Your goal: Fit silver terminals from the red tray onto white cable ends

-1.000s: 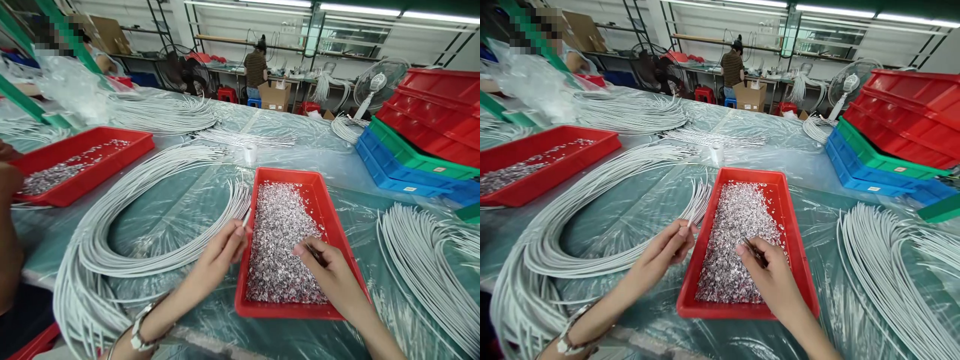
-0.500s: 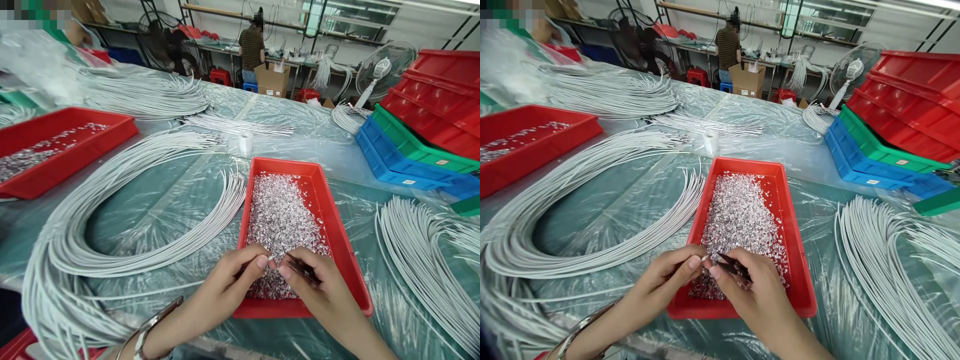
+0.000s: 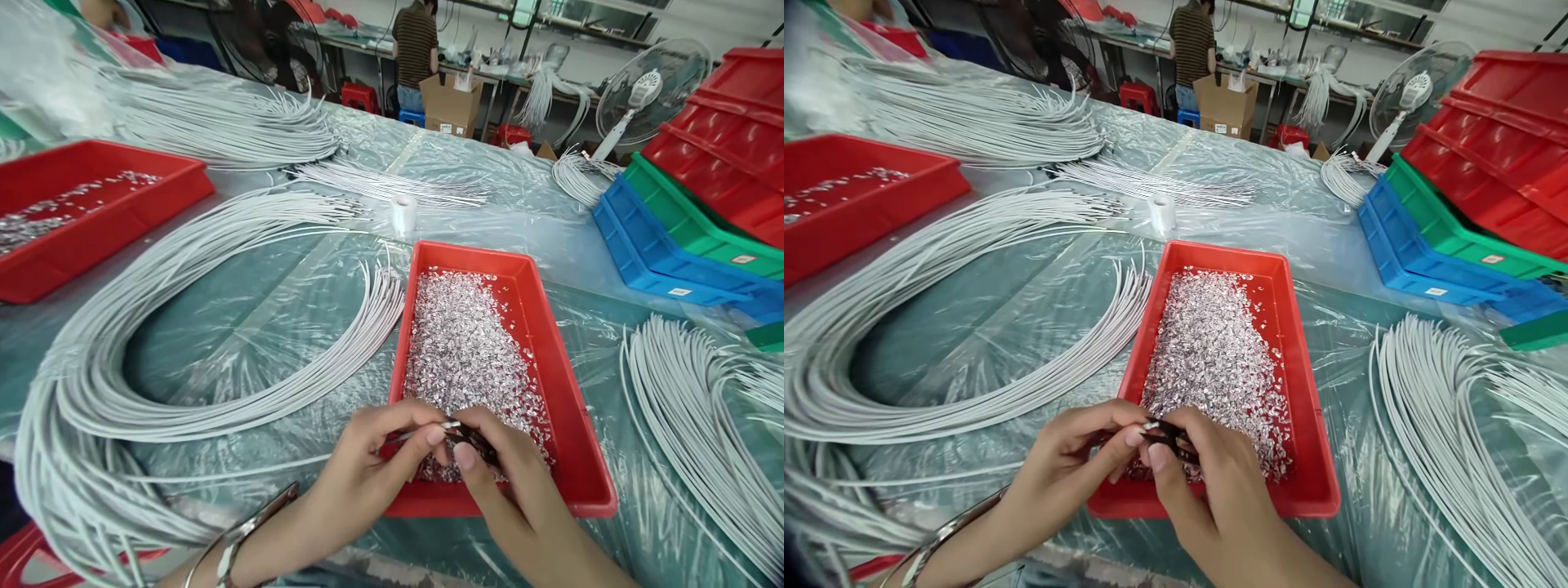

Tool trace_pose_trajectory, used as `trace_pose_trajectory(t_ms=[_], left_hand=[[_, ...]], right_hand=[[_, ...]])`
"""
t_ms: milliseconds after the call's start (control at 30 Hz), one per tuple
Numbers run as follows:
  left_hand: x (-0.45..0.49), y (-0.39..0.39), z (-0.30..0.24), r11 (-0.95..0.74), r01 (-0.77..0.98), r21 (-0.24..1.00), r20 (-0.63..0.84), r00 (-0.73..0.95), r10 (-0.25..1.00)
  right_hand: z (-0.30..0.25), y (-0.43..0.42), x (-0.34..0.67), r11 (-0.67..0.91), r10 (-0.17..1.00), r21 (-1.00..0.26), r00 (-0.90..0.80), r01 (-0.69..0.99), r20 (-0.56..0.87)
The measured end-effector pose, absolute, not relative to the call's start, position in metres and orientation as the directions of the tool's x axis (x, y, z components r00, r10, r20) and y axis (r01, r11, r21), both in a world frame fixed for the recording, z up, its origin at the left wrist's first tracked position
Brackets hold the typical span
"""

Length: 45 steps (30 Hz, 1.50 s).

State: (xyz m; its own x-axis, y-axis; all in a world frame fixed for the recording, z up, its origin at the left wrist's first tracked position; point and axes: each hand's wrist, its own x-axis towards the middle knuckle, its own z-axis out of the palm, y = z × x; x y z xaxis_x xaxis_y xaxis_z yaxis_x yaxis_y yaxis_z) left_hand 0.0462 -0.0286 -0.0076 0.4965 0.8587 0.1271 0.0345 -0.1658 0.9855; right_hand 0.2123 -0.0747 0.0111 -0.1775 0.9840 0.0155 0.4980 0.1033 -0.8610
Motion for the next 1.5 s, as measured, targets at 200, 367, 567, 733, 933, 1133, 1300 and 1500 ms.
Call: trace_pose_trajectory(t_ms=[200, 367, 567, 733, 933, 1133, 1300, 1500], left_hand=[[0.047, -0.032, -0.01, -0.245, 0.036, 0.969, 0.205, 0.441, 0.874], [0.047, -0.033, -0.011, -0.304, 0.046, 0.952, 0.256, 0.428, 0.867], [0.046, -0.034, -0.011, -0.403, 0.108, 0.909, 0.331, 0.402, 0.854], [0.044, -0.037, -0.013, -0.489, 0.199, 0.849, 0.387, 0.394, 0.833], [0.045, -0.038, -0.014, -0.623, 0.257, 0.739, 0.516, 0.38, 0.768], [0.044, -0.041, -0.02, -0.695, 0.321, 0.644, 0.581, 0.386, 0.717], [0.042, -0.045, -0.025, -0.691, 0.353, 0.631, 0.58, 0.376, 0.722], [0.041, -0.045, -0.024, -0.74, 0.352, 0.574, 0.605, 0.426, 0.672]], right_hand=[[0.01, -0.075, 0.21, 0.083, 0.99, -0.86, -0.14, 0.503, 0.014], [0.011, -0.075, 0.209, 0.079, 0.988, -0.888, -0.155, 0.453, 0.008], [0.015, -0.073, 0.208, 0.017, 0.98, -0.924, -0.189, 0.382, -0.06], [0.014, -0.074, 0.208, -0.046, 0.976, -0.925, -0.179, 0.377, -0.121], [0.016, -0.075, 0.211, -0.162, 0.955, -0.918, -0.176, 0.363, -0.238], [0.016, -0.074, 0.212, -0.225, 0.939, -0.94, -0.202, 0.256, -0.28], [0.013, -0.073, 0.21, -0.204, 0.944, -0.965, -0.229, 0.167, -0.239], [0.012, -0.073, 0.209, -0.319, 0.912, -0.947, -0.264, 0.021, -0.313]])
